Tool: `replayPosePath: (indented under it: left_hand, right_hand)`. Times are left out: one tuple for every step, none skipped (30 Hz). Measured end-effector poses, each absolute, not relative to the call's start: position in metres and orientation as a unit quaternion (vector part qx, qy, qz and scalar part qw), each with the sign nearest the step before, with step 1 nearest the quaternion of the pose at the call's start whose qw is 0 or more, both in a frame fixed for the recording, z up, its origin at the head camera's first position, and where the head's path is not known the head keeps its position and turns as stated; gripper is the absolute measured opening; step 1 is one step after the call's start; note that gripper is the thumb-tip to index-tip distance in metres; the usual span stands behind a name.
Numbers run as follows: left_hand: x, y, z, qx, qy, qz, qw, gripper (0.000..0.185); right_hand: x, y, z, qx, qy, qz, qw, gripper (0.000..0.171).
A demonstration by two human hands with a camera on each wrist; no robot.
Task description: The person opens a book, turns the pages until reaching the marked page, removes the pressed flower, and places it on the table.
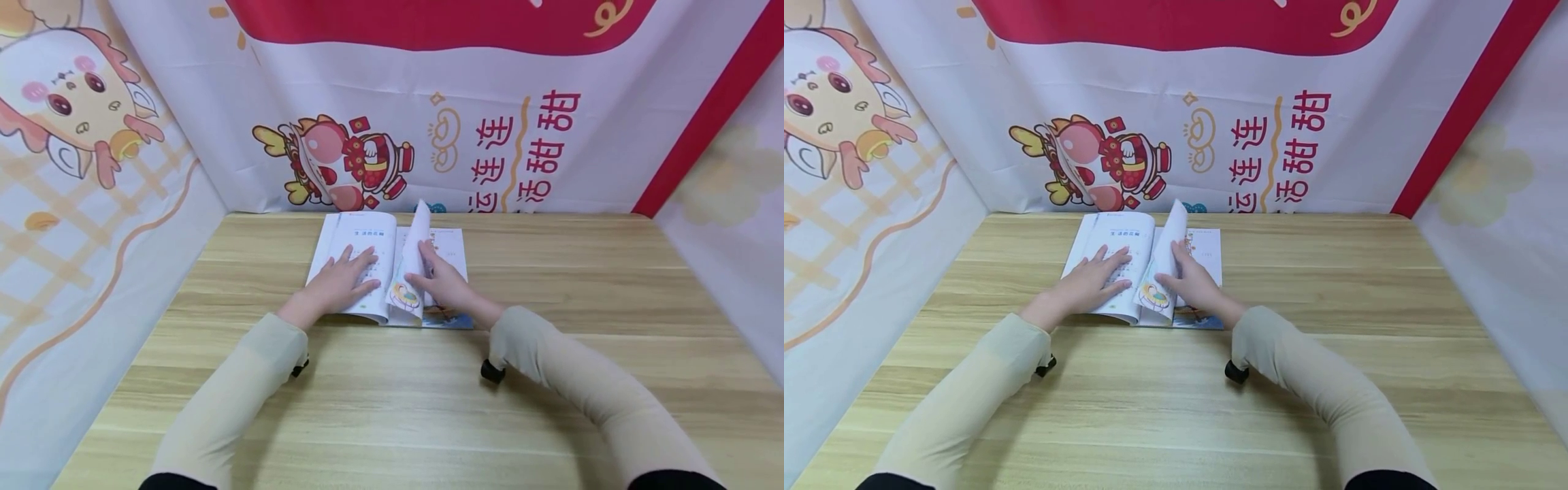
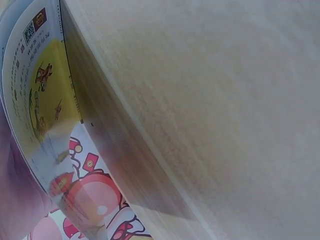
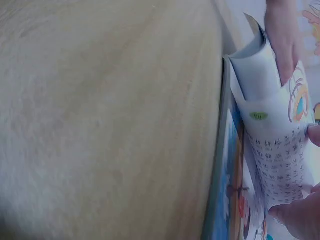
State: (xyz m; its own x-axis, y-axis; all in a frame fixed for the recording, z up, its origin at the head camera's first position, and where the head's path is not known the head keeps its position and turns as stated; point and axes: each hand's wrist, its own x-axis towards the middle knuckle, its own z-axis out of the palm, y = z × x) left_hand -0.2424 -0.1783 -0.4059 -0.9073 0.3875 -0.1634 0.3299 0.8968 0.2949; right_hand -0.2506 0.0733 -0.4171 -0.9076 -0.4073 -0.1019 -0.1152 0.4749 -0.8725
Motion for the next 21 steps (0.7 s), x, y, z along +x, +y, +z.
replayPosePath:
  left_hand:
    - [-0.242, -0.178, -0.405, 0.186, 0.968, 0.131, 0.108, 0.067]
    - [-0.242, -0.178, -0.404, 0.185, 0.968, 0.132, 0.107, 0.065]
    - [-0.241, -0.177, -0.403, 0.185, 0.968, 0.133, 0.106, 0.064]
    - [-0.241, -0.177, -0.402, 0.185, 0.968, 0.133, 0.104, 0.064]
    - [-0.240, -0.176, -0.401, 0.184, 0.968, 0.134, 0.102, 0.063]
    - [-0.240, -0.176, -0.401, 0.183, 0.969, 0.135, 0.101, 0.063]
    - [-0.240, -0.175, -0.400, 0.182, 0.969, 0.137, 0.100, 0.064]
    - [-0.239, -0.174, -0.399, 0.181, 0.969, 0.138, 0.099, 0.065]
    - [-0.239, -0.173, -0.399, 0.179, 0.969, 0.140, 0.097, 0.066]
    - [-0.239, -0.172, -0.399, 0.178, 0.969, 0.141, 0.097, 0.067]
    - [-0.239, -0.171, -0.399, 0.177, 0.969, 0.143, 0.096, 0.068]
    - [-0.239, -0.170, -0.398, 0.176, 0.969, 0.144, 0.096, 0.068]
    - [-0.240, -0.169, -0.399, 0.176, 0.969, 0.144, 0.095, 0.069]
    - [-0.240, -0.169, -0.399, 0.176, 0.969, 0.144, 0.093, 0.069]
    - [-0.240, -0.168, -0.399, 0.178, 0.969, 0.144, 0.091, 0.070]
    - [-0.240, -0.168, -0.399, 0.180, 0.969, 0.143, 0.090, 0.070]
    - [-0.240, -0.167, -0.399, 0.183, 0.969, 0.142, 0.089, 0.070]
    - [-0.240, -0.167, -0.399, 0.185, 0.968, 0.142, 0.088, 0.071]
    - [-0.240, -0.167, -0.399, 0.187, 0.968, 0.141, 0.088, 0.071]
    - [-0.240, -0.166, -0.399, 0.189, 0.968, 0.140, 0.089, 0.071]
    - [-0.240, -0.166, -0.399, 0.191, 0.968, 0.140, 0.089, 0.071]
  right_hand:
    - [-0.250, 0.072, -0.418, -0.162, 0.849, -0.480, 0.150, 0.084]
    - [-0.249, 0.070, -0.419, -0.167, 0.852, -0.473, 0.149, 0.083]
    - [-0.249, 0.069, -0.420, -0.171, 0.854, -0.468, 0.149, 0.083]
    - [-0.248, 0.067, -0.421, -0.175, 0.856, -0.464, 0.147, 0.082]
    - [-0.248, 0.066, -0.422, -0.177, 0.858, -0.460, 0.145, 0.082]
    - [-0.248, 0.064, -0.423, -0.180, 0.860, -0.455, 0.142, 0.082]
    - [-0.248, 0.062, -0.424, -0.183, 0.863, -0.450, 0.139, 0.081]
    - [-0.247, 0.061, -0.424, -0.187, 0.865, -0.446, 0.136, 0.081]
    - [-0.247, 0.059, -0.425, -0.190, 0.868, -0.440, 0.133, 0.081]
    - [-0.247, 0.057, -0.425, -0.192, 0.870, -0.434, 0.131, 0.081]
    - [-0.246, 0.055, -0.425, -0.194, 0.872, -0.430, 0.129, 0.081]
    - [-0.245, 0.054, -0.425, -0.196, 0.875, -0.425, 0.126, 0.080]
    - [-0.245, 0.052, -0.425, -0.198, 0.875, -0.423, 0.123, 0.080]
    - [-0.244, 0.051, -0.425, -0.200, 0.875, -0.424, 0.121, 0.080]
    - [-0.243, 0.049, -0.424, -0.202, 0.875, -0.424, 0.119, 0.079]
    - [-0.242, 0.048, -0.424, -0.203, 0.875, -0.424, 0.117, 0.079]
    - [-0.242, 0.047, -0.423, -0.205, 0.874, -0.425, 0.115, 0.078]
    - [-0.241, 0.045, -0.423, -0.208, 0.873, -0.426, 0.114, 0.078]
    - [-0.240, 0.044, -0.422, -0.209, 0.872, -0.428, 0.113, 0.078]
    - [-0.240, 0.043, -0.422, -0.210, 0.871, -0.430, 0.113, 0.078]
    - [-0.240, 0.042, -0.421, -0.211, 0.869, -0.432, 0.113, 0.077]
